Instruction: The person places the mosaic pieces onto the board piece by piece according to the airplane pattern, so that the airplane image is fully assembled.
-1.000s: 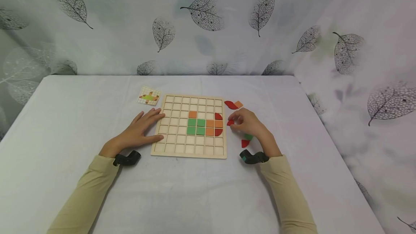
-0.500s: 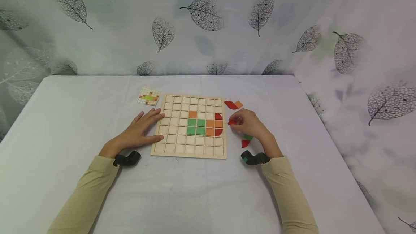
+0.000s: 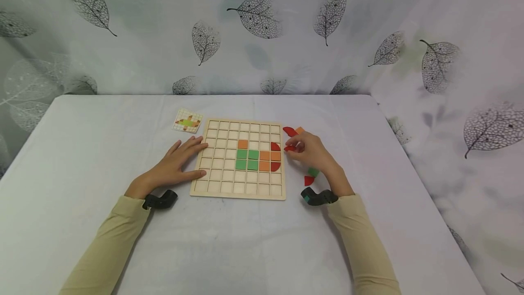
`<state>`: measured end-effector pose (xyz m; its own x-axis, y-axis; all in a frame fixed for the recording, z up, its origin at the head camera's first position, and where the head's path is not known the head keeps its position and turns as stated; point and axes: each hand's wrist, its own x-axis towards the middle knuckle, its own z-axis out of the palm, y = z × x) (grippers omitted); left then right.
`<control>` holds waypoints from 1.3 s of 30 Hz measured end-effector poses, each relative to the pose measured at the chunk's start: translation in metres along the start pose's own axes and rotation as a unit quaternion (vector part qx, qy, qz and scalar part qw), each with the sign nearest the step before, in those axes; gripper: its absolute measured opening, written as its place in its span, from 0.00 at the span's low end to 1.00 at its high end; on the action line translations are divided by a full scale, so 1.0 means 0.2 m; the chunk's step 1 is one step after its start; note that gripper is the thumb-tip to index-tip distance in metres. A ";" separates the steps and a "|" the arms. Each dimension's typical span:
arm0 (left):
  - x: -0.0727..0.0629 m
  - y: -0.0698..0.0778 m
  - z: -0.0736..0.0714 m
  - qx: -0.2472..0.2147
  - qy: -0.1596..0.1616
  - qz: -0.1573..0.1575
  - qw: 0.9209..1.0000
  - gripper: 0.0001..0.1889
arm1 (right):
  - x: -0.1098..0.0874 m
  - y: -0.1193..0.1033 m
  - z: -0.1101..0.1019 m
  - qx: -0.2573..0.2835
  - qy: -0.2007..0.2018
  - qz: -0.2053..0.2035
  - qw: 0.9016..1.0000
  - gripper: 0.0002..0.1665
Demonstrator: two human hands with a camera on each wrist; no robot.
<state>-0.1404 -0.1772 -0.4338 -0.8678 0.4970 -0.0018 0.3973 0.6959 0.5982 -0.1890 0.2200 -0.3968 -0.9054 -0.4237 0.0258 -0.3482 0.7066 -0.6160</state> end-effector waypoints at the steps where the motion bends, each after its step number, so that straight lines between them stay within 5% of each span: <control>1: 0.00 0.00 0.00 0.000 0.000 0.000 1.000 0.41 | 0.01 -0.01 0.00 -0.001 0.004 -0.007 1.000 0.13; 19: 0.01 0.00 0.01 -0.004 0.000 0.004 1.000 0.41 | 0.11 -0.07 0.09 0.020 0.007 -0.089 0.996 0.13; 39: 0.00 -0.01 0.00 0.003 0.001 -0.002 1.000 0.41 | 0.27 -0.18 0.18 0.049 -0.043 -0.101 0.993 0.14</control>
<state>-0.1414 -0.1778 -0.4355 -0.8703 0.4924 -0.0028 0.3947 0.7009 0.5941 -0.2155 0.1510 -0.4012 -0.7947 -0.5999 0.0921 -0.4908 0.5460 -0.6790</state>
